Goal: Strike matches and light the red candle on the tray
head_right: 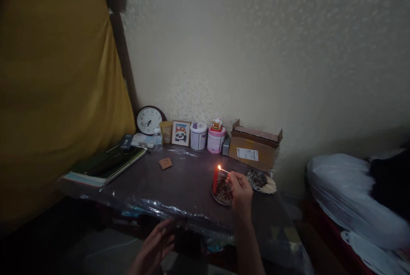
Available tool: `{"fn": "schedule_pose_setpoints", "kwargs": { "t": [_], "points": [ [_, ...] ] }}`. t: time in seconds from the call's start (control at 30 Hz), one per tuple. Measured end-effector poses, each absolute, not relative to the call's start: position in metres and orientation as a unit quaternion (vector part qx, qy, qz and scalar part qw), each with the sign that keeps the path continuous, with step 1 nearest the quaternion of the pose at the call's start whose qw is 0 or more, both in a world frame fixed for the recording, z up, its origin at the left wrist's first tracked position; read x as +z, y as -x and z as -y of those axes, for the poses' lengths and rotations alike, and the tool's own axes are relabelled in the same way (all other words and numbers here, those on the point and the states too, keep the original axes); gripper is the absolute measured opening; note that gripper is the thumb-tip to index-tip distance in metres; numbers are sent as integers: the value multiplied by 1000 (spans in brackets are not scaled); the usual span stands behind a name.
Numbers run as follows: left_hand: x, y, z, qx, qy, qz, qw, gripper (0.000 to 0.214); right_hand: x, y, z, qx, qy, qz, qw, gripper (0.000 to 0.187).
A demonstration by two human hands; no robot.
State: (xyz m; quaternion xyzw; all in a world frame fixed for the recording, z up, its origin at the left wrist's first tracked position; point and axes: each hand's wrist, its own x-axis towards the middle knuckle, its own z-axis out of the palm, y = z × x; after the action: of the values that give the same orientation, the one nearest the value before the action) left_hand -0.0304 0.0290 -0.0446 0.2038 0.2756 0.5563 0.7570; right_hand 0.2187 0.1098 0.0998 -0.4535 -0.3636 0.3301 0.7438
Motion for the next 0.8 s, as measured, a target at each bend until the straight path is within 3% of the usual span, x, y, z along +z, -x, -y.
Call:
{"fn": "schedule_pose_setpoints", "kwargs": {
  "t": [0.37,0.57,0.8],
  "points": [
    [-5,9,-75,576,-265,-217,742,28,108,-230,-139,337,420,345,769,28],
    [21,-11,-121,550,-342,-187,738,28,97,-231,-136,299,497,385,719,27],
    [16,-20,-137,551,-322,-200,743,26,88,-228,-131,347,535,348,687,32]
  ]
}}
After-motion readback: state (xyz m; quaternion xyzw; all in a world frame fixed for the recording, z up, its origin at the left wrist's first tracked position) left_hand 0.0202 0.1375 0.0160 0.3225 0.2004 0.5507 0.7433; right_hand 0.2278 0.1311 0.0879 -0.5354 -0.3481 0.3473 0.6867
